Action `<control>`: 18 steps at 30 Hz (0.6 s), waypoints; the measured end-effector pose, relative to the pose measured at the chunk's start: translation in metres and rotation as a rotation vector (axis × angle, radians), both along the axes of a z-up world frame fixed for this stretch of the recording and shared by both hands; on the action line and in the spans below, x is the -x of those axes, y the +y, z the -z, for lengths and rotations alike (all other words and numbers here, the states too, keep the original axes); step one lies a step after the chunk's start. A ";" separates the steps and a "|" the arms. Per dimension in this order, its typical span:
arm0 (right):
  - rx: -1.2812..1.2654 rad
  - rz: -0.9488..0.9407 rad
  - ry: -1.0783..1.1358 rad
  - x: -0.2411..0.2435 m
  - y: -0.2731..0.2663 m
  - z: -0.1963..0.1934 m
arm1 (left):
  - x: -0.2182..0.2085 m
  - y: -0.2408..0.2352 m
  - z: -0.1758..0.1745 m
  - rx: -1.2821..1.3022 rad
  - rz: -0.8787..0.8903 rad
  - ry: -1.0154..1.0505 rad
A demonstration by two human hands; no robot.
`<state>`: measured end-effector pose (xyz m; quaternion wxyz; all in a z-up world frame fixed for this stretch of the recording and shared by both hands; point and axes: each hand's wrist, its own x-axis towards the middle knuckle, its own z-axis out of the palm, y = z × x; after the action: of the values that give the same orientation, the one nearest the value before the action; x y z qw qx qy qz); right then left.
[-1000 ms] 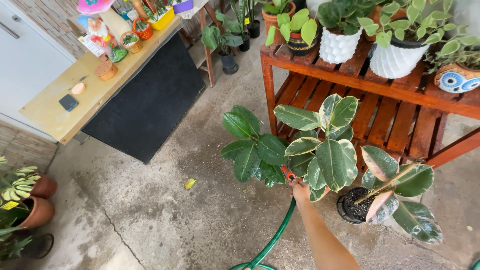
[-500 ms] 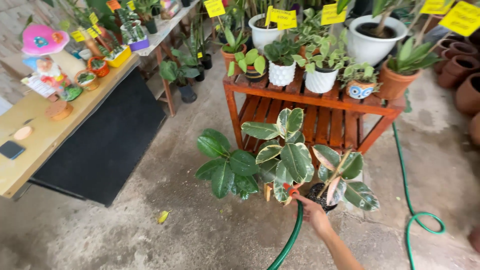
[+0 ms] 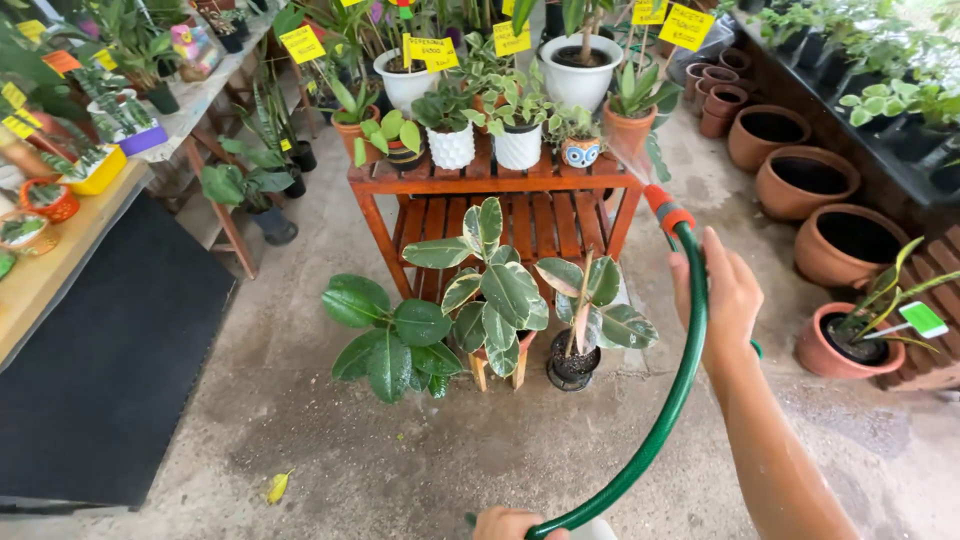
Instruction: Watering various potted plants on shelves and the floor using a garden hose
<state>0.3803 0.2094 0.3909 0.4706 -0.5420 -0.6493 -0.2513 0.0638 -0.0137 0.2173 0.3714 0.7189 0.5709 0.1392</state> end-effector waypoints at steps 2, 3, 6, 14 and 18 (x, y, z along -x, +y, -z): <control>0.012 0.000 0.039 -0.006 -0.007 -0.011 | -0.014 0.009 -0.015 0.025 0.038 -0.040; 0.026 -0.011 0.077 -0.008 -0.009 -0.016 | -0.021 0.012 -0.023 0.051 0.064 -0.080; 0.041 -0.069 0.056 -0.012 -0.019 -0.028 | -0.025 0.015 -0.035 0.037 0.093 -0.076; 0.162 -0.038 0.066 -0.024 -0.019 -0.045 | -0.032 0.031 -0.030 0.167 0.032 -0.188; 0.121 -0.098 0.025 -0.015 -0.003 -0.036 | -0.026 0.029 -0.014 0.202 -0.098 -0.188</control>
<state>0.3954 0.2064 0.4265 0.4567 -0.5399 -0.6833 -0.1815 0.0899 0.0157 0.2312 0.4864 0.6330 0.5791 0.1657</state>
